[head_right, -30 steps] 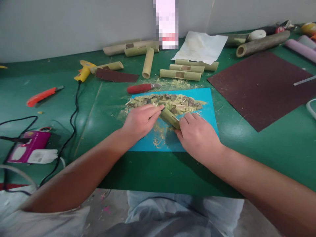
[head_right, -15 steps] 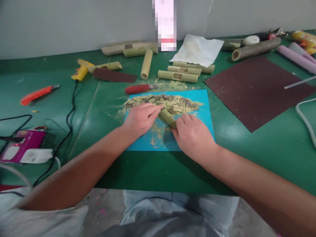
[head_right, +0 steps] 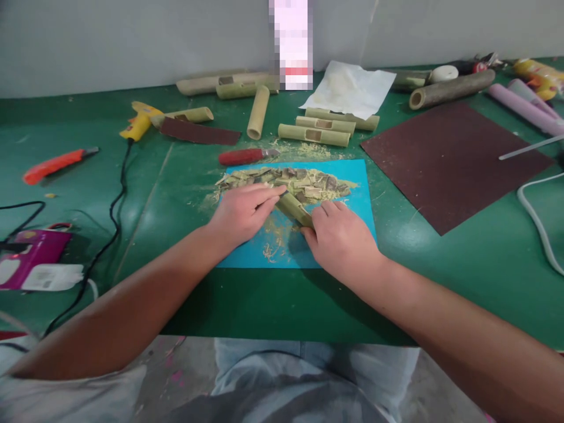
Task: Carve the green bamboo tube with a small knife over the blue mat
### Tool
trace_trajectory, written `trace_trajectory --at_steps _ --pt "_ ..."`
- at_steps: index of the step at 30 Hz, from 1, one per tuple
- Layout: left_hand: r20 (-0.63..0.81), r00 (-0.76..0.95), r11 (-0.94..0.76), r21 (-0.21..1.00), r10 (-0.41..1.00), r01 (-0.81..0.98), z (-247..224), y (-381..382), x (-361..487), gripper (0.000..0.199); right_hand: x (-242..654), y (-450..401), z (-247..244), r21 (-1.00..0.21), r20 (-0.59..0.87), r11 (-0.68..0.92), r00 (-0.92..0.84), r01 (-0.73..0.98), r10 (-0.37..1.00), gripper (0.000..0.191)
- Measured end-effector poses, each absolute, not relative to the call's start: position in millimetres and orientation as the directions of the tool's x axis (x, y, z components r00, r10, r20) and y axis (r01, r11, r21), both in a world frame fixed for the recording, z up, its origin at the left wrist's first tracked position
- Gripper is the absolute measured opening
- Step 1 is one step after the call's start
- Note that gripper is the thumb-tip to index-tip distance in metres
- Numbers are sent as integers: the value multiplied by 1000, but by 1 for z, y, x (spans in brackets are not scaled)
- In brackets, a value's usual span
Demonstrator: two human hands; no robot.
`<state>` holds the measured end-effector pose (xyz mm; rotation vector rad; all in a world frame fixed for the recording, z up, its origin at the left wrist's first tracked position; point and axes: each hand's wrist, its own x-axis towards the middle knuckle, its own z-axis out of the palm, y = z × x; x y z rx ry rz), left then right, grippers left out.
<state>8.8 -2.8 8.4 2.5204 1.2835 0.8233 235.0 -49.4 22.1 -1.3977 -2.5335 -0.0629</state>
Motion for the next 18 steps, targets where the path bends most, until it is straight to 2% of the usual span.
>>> trace_trajectory --at_steps 18 --pt "395 455 -597 424 798 681 8 -6 10 34 234 -51 21 -39 271 565 -535 824 800 19"
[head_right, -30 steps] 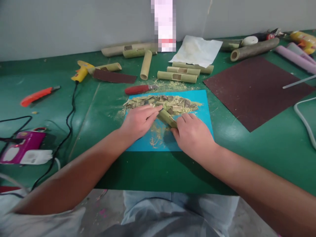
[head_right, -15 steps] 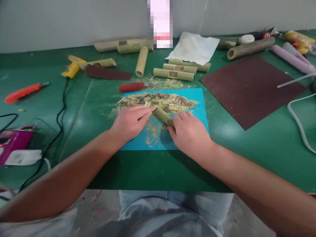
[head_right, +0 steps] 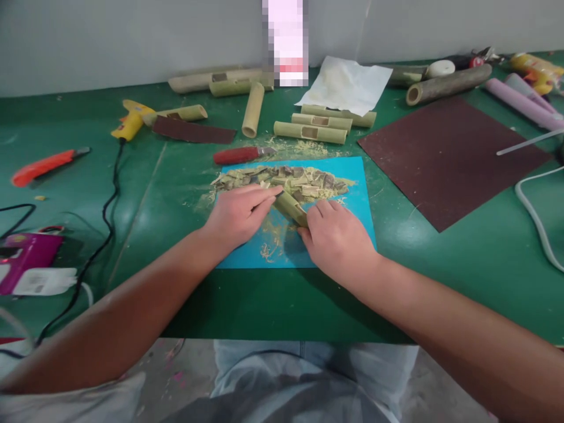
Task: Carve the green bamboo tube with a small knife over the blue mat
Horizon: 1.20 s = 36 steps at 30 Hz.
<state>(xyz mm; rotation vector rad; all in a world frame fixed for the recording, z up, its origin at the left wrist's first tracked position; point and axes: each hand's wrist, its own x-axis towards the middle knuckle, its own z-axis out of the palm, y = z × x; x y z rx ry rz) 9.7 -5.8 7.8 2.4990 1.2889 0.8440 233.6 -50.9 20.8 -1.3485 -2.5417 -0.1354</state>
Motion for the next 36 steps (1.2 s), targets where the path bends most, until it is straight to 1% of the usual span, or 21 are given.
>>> trace_trajectory --at_steps 4,9,13,15,17,19,21,24,27,30,36 --pt "385 461 -597 432 800 676 8 -3 12 33 234 -52 21 -29 283 555 -525 832 802 21" --pt "409 492 -635 393 768 665 8 -10 6 35 233 -52 20 -37 264 560 -533 828 804 19" --pt "403 475 -619 417 782 665 5 -3 11 32 231 -53 21 6 282 554 -533 832 798 18" --pt "405 463 -611 422 788 670 6 2 14 31 230 -54 21 8 280 548 -528 836 802 19" --pt "438 424 -599 434 793 672 12 4 15 30 231 -54 22 -2 269 533 -512 846 816 21" --pt "477 351 -575 486 806 659 19 4 14 30 232 -54 24 -14 256 515 -494 857 831 21" --pt "476 268 -526 572 838 629 26 1 11 29 235 -53 26 -29 248 500 -478 865 842 22" --pt "387 170 -410 707 906 576 31 -3 6 26 241 -50 29 -57 239 504 -479 862 845 24" --pt "287 131 -313 799 949 513 31 -6 3 27 246 -45 30 -69 251 527 -496 847 831 23" --pt "245 150 -287 830 958 479 30 -8 2 27 250 -40 30 -68 258 537 -505 841 824 21" --pt "228 192 -295 817 955 496 32 -9 1 28 258 -31 30 -100 243 538 -504 837 829 17"
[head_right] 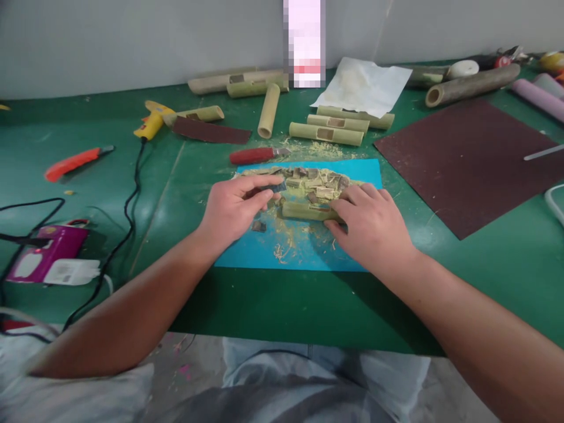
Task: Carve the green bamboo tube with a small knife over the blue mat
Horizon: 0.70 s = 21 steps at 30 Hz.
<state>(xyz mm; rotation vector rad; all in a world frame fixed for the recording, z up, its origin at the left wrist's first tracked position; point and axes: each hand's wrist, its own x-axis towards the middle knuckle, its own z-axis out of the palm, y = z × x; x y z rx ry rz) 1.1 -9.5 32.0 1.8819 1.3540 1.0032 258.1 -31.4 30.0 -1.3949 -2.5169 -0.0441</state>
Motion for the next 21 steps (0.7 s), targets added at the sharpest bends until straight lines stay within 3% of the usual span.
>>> trace_trajectory --at_steps 4,8,13,16,21 --pt "180 221 -274 793 958 544 34 -10 -2 25 262 -26 28 -126 235 551 -515 825 824 18" --pt "224 216 -310 738 950 599 36 -11 -7 21 265 -20 24 -195 228 568 -527 799 819 23" --pt "176 256 -293 778 951 555 37 -13 -11 18 269 -13 21 -295 230 595 -549 747 803 25" --pt "110 306 -270 789 946 552 39 -14 -11 22 270 -9 21 -340 228 615 -573 711 787 25" --pt "134 337 -320 742 932 590 48 -17 -9 26 271 -5 24 -381 231 656 -619 652 750 24"
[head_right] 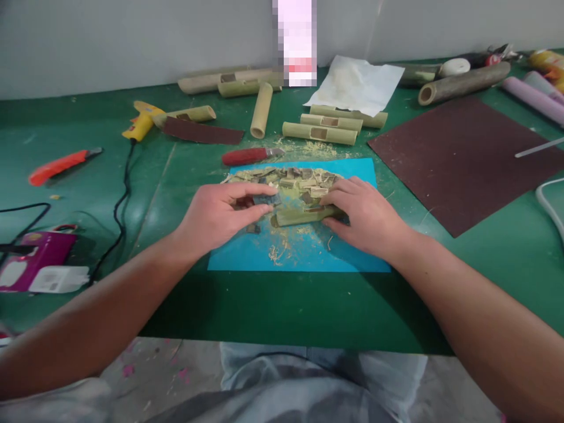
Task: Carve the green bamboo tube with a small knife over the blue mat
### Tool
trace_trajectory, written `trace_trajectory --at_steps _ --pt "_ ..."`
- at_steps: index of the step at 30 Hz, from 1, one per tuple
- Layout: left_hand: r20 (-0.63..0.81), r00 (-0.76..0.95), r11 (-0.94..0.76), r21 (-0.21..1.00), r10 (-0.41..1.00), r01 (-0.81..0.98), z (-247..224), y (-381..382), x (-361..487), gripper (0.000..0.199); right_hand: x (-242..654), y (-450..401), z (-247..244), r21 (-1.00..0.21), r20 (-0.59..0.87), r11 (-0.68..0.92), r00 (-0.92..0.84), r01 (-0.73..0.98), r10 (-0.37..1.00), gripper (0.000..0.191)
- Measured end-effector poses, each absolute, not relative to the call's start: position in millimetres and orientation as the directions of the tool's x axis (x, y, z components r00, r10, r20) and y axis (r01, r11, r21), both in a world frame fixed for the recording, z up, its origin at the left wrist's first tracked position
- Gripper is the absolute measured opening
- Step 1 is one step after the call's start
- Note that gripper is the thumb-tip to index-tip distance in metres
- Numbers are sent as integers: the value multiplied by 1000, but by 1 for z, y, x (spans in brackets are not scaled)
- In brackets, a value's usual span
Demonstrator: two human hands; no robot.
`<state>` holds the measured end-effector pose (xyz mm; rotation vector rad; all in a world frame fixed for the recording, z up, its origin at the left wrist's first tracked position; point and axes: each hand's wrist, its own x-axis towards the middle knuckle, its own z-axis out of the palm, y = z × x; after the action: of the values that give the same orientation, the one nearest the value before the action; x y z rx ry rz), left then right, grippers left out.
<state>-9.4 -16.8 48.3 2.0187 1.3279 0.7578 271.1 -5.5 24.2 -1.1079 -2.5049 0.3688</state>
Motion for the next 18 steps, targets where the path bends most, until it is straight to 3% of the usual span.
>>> trace_trajectory --at_steps 6,11,18 --pt "120 474 -414 695 872 588 46 -28 -10 21 274 -1 21 -453 223 691 -678 564 700 23" --pt "197 533 -518 647 823 559 35 -36 -16 20 273 -2 20 -521 219 679 -688 517 692 20" --pt "318 633 -688 524 705 502 28 -34 -23 20 267 -6 23 -523 180 635 -655 569 734 21"
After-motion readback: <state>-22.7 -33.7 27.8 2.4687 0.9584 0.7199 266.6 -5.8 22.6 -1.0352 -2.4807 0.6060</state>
